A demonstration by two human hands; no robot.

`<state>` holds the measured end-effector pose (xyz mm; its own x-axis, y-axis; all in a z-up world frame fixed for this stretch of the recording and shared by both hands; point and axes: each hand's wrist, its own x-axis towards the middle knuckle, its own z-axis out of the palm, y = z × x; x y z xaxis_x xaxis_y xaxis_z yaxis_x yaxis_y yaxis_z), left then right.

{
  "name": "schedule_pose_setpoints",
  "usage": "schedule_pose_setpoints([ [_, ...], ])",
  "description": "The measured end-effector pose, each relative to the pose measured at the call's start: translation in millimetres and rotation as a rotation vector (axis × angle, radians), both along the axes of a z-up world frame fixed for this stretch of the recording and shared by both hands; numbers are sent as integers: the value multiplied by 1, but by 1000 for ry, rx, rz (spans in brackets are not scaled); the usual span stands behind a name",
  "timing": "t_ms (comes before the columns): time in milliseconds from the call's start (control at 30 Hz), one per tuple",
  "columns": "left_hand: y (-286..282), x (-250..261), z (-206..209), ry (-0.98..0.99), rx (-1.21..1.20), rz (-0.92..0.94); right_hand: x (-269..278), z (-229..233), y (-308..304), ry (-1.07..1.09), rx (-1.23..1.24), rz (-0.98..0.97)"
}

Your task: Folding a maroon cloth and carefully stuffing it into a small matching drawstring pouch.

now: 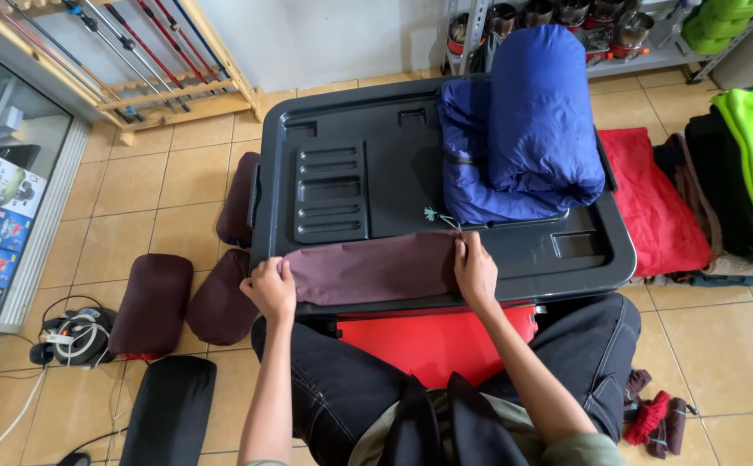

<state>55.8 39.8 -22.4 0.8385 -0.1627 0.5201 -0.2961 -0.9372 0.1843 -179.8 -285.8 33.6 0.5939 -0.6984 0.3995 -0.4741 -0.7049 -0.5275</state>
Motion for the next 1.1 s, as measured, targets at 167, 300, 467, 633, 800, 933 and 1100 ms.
schedule_pose_setpoints([
  [167, 13, -1, 8, 138, -54, -16, 8, -20, -13, 150, 72, -56],
  [300, 7, -5, 19, 132, -97, -35, 21, -55, -24, 331, -162, -154],
  [467, 19, -31, 34, 34, -63, -79, 17, -79, -19, 471, -233, -254],
  [633, 41, -23, -3, 49, 7, -172, 34, -114, -46, 496, 168, -101],
  [800, 52, -28, 7, 62, -13, -195, 64, -86, -58, 329, 128, 105],
  [933, 60, -49, 40, 29, -87, -255, 108, -52, -66, 271, 228, 205],
  [1100, 66, -73, 76, 238, -241, -330, 156, 53, -64, 199, -200, 355],
])
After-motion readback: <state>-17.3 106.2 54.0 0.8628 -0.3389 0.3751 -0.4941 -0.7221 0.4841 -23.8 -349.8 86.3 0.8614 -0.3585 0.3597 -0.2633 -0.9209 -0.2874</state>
